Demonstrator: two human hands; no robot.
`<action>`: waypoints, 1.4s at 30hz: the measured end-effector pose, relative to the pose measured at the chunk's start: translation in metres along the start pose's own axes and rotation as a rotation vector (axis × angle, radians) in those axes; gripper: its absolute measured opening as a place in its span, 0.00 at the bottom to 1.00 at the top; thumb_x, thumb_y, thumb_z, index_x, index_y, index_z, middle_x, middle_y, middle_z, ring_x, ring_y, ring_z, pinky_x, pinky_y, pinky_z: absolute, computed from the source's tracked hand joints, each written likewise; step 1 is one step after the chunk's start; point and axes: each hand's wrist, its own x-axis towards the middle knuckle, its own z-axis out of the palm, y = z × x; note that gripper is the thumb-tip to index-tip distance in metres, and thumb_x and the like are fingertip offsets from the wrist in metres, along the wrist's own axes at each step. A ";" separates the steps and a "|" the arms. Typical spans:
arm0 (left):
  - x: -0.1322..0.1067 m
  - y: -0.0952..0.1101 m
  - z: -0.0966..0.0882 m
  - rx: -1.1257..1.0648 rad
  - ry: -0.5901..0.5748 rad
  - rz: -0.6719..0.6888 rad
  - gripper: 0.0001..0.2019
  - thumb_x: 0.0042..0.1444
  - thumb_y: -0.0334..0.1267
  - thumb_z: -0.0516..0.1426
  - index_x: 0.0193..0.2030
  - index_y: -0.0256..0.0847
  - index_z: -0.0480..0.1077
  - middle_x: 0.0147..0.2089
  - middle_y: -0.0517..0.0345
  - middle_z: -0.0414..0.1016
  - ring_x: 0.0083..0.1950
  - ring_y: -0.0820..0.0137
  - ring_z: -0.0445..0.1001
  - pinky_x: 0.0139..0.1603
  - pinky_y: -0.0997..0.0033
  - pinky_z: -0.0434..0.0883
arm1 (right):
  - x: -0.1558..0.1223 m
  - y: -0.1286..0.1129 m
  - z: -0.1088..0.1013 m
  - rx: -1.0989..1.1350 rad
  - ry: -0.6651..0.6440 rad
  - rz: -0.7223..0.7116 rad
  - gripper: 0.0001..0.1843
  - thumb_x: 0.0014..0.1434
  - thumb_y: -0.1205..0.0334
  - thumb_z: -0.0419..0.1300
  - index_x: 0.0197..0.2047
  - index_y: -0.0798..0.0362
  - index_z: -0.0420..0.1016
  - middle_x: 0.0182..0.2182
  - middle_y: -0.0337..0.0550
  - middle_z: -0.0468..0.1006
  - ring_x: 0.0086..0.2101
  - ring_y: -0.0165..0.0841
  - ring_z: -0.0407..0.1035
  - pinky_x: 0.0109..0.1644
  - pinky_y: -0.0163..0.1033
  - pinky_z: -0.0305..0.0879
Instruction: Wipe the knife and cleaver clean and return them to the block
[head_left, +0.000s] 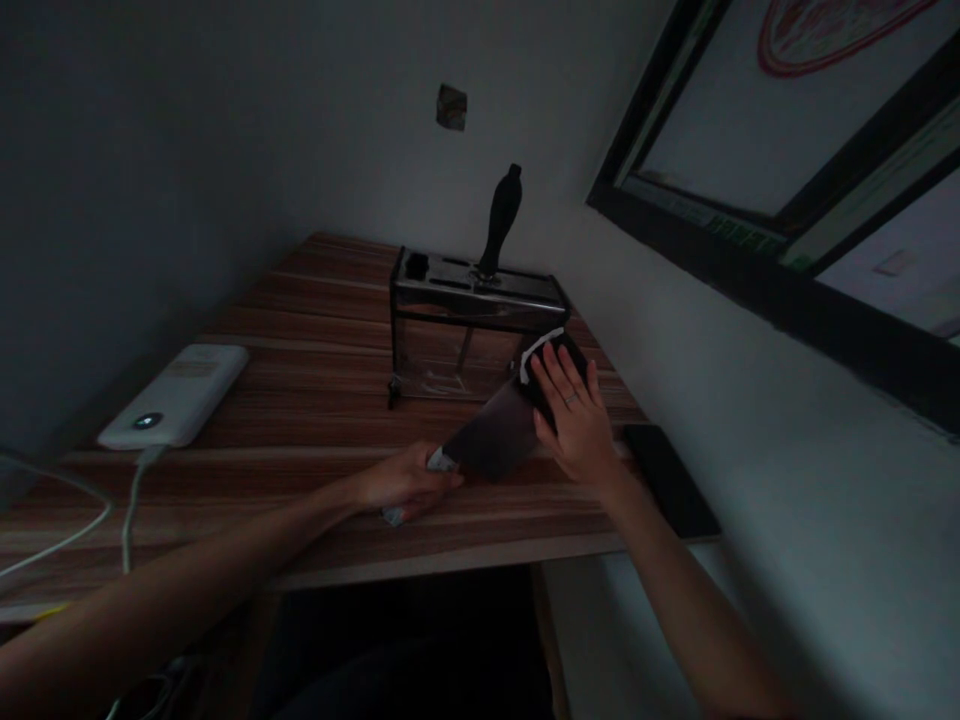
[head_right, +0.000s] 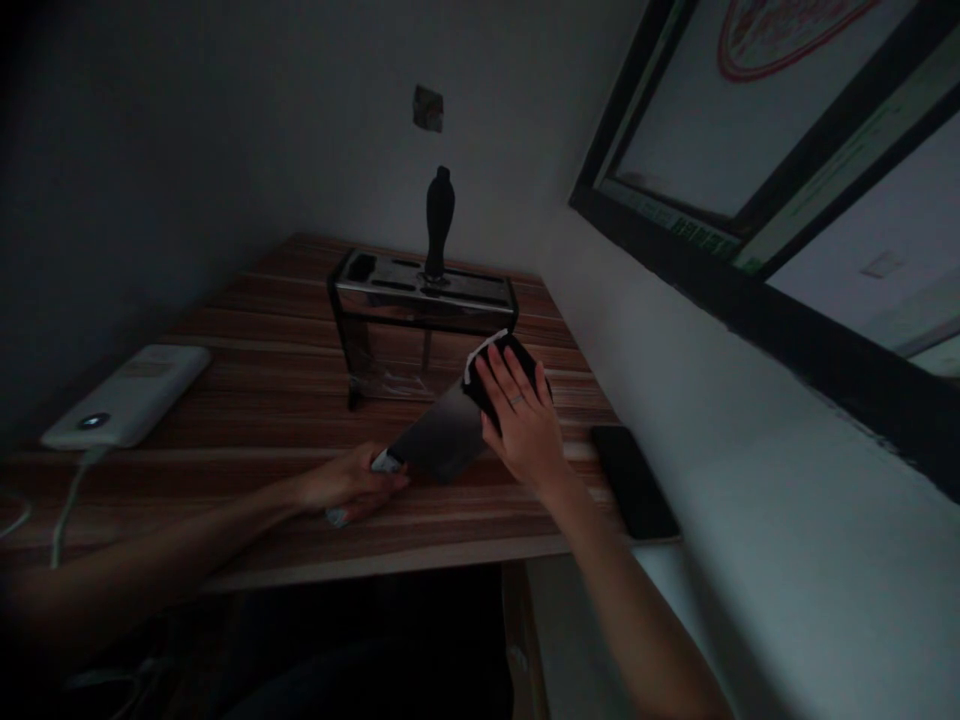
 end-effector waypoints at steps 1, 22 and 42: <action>0.000 0.000 0.000 0.005 0.003 0.000 0.15 0.52 0.44 0.57 0.24 0.39 0.57 0.09 0.73 0.56 0.09 0.83 0.50 0.08 0.85 0.48 | 0.002 0.003 -0.001 0.002 0.007 0.009 0.37 0.63 0.62 0.46 0.68 0.49 0.27 0.67 0.41 0.41 0.65 0.38 0.36 0.66 0.57 0.35; -0.001 0.000 -0.001 0.054 0.008 -0.029 0.16 0.52 0.46 0.56 0.22 0.39 0.58 0.10 0.72 0.56 0.09 0.82 0.51 0.08 0.84 0.48 | -0.006 -0.010 0.003 -0.022 0.032 0.042 0.39 0.61 0.63 0.48 0.68 0.51 0.26 0.67 0.44 0.39 0.65 0.42 0.36 0.65 0.60 0.33; 0.003 -0.008 -0.005 -0.009 0.061 0.017 0.13 0.49 0.42 0.58 0.22 0.37 0.60 0.10 0.70 0.58 0.09 0.82 0.53 0.08 0.84 0.52 | -0.031 -0.091 0.019 0.159 -0.083 -0.090 0.32 0.59 0.61 0.47 0.66 0.55 0.46 0.65 0.42 0.49 0.64 0.35 0.39 0.67 0.52 0.29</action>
